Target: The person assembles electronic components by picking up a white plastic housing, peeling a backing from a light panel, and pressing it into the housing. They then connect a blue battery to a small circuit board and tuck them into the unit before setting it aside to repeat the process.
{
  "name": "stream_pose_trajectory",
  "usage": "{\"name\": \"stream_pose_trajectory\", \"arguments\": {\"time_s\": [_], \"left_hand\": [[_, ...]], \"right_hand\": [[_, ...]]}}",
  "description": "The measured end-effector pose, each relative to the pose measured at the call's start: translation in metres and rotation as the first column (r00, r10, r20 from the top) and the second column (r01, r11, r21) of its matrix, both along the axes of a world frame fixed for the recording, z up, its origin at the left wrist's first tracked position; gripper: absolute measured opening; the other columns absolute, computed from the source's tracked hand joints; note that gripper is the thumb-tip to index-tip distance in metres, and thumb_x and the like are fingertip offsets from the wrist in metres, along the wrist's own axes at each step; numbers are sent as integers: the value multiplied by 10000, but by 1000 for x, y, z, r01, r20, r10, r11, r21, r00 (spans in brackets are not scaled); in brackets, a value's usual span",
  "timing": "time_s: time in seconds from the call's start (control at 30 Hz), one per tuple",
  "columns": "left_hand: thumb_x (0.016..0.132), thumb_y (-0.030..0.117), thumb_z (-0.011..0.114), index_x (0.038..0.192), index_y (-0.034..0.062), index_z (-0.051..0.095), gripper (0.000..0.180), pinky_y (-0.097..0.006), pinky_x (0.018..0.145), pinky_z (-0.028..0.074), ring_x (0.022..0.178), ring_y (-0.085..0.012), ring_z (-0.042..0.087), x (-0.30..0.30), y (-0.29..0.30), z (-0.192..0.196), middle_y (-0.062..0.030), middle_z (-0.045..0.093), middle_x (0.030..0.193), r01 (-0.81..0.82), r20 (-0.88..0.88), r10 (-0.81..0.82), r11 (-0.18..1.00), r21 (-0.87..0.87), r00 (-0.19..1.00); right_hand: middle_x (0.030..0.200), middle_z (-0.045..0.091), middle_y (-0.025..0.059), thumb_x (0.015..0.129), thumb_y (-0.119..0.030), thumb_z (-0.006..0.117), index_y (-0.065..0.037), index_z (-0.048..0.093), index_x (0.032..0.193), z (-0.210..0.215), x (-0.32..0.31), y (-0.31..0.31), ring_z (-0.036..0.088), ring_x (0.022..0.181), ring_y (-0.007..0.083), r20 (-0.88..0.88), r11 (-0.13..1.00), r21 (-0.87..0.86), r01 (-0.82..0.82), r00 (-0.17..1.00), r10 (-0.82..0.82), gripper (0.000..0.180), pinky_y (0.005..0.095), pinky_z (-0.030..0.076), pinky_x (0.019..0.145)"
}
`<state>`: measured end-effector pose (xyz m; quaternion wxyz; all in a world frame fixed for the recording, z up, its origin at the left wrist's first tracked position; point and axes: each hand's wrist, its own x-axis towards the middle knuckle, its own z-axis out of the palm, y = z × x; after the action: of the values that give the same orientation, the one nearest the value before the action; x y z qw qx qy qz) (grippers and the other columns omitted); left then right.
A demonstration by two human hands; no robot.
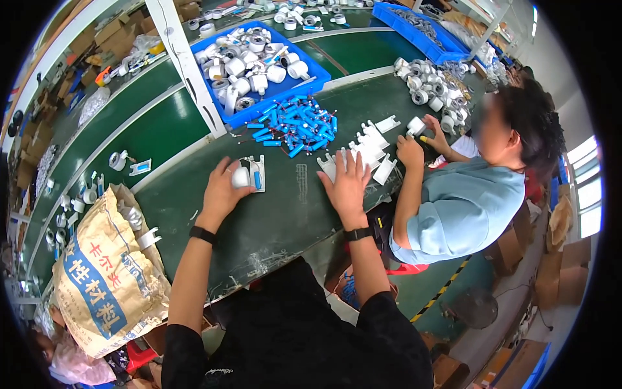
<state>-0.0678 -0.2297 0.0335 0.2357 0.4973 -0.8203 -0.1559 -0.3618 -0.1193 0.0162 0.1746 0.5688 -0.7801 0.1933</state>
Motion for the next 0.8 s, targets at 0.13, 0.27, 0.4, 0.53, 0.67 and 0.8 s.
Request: {"name": "stream_pose_trajectory", "arguments": {"time_s": [0.13,0.27,0.4,0.53,0.67,0.8], "left_hand": [[734,174,858,1489,37,437,876,-428,1108,427,1326,-407,493,39,18,3,-237,484,1451,125,-86,-106,959,256,991],[745,18,774,1510,30,389,857,-414,1125,411,1331,-406,492,89,87,26,-233,500,1426,145,-153,-100,939,313,983],[734,-94,620,1526,68,381,842,-415,1135,401,1359,-409,462,132,120,32,-221,465,1465,255,-181,-206,915,314,962],[732,-118,601,1515,121,425,838,-421,1108,423,1325,-415,482,181,136,21,-209,485,1433,183,-129,-153,946,269,980],[738,-147,588,1493,126,455,814,-437,1065,452,1237,-426,518,197,124,28,-203,530,1350,59,-59,-45,964,260,997],[748,-182,502,1377,23,501,661,-454,1052,452,1200,-429,536,206,73,20,-220,575,1274,-22,-74,18,998,-54,997]], "right_hand": [[1311,604,217,925,-114,666,0,573,1317,12,71,-16,586,1201,411,505,861,-235,-452,700,505,419,465,468,1036],[1402,539,220,899,-103,664,-74,543,1400,5,148,-30,531,1293,383,645,813,-259,-522,533,547,516,419,438,1060],[1427,535,186,853,-78,675,-186,614,1356,-5,183,-32,499,1334,376,397,727,-72,-683,649,649,518,505,380,1092],[1410,564,114,865,-40,674,-143,728,1129,-15,203,-6,509,1315,372,439,583,-51,-811,506,743,289,490,407,1058],[1356,587,124,834,-110,755,-132,736,1099,-7,219,1,545,1238,352,478,606,-86,-791,500,722,266,485,430,1021],[1268,603,130,826,-129,773,-138,744,1111,-24,249,-41,559,1128,351,440,668,-234,-706,536,721,287,456,456,969]]}}
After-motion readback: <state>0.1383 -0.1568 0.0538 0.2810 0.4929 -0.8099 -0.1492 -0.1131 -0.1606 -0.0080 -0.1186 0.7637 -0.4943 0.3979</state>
